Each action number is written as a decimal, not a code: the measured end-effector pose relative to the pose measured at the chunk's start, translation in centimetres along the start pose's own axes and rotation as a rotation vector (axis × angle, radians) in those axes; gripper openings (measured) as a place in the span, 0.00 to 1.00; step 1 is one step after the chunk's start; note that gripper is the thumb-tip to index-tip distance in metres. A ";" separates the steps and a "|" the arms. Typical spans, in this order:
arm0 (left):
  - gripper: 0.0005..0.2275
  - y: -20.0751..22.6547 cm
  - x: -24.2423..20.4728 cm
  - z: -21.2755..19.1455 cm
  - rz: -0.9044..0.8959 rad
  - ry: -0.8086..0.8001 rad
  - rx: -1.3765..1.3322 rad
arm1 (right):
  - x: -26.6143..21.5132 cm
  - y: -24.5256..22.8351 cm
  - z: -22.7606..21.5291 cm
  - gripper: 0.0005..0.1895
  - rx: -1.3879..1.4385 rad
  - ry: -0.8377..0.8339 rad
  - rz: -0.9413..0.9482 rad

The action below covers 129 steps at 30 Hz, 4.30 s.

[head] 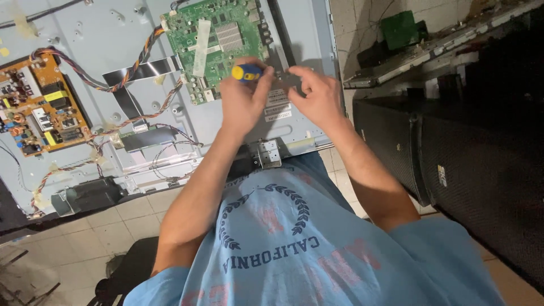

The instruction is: The person holds a green circuit board and aligns it with the back of a television chassis. They connect several ribbon cables and wire harnesses to the board's connectors. Finally, they use a screwdriver to secure the board to the chassis with screws.

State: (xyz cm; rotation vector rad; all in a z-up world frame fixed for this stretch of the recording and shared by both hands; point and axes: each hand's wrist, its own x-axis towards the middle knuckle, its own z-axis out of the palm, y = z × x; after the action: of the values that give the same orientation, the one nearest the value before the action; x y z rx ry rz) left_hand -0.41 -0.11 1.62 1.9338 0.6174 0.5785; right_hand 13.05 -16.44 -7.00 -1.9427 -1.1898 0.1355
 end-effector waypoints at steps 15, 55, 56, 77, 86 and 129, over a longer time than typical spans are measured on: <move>0.07 2.8 -2.7 -1.5 -0.010 0.048 -0.222 | -1.7 -0.1 1.4 0.11 0.234 0.001 0.030; 0.34 -11.3 -2.8 -11.7 -0.308 0.007 0.525 | -0.2 -8.3 7.8 0.29 0.029 0.160 0.667; 0.35 -11.6 -2.8 -11.4 -0.295 0.007 0.510 | -0.3 -8.1 7.8 0.28 0.046 0.179 0.660; 0.38 -12.8 -2.7 -10.8 -0.265 -0.037 0.603 | 2.2 -12.8 7.6 0.32 -0.092 0.093 0.836; 0.36 -12.4 -1.7 -11.9 -0.293 -0.109 0.572 | 1.9 -11.8 7.8 0.29 0.019 0.154 0.811; 0.34 -12.8 0.0 -19.0 -0.323 -0.392 0.241 | -0.6 -7.3 8.6 0.25 0.027 0.211 0.586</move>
State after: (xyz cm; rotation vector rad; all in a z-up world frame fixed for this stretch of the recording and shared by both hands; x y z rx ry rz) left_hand -14.58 17.45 -2.40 2.0378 0.7470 -0.0835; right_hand 3.57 -10.27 -7.66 -2.1683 -0.4568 0.2423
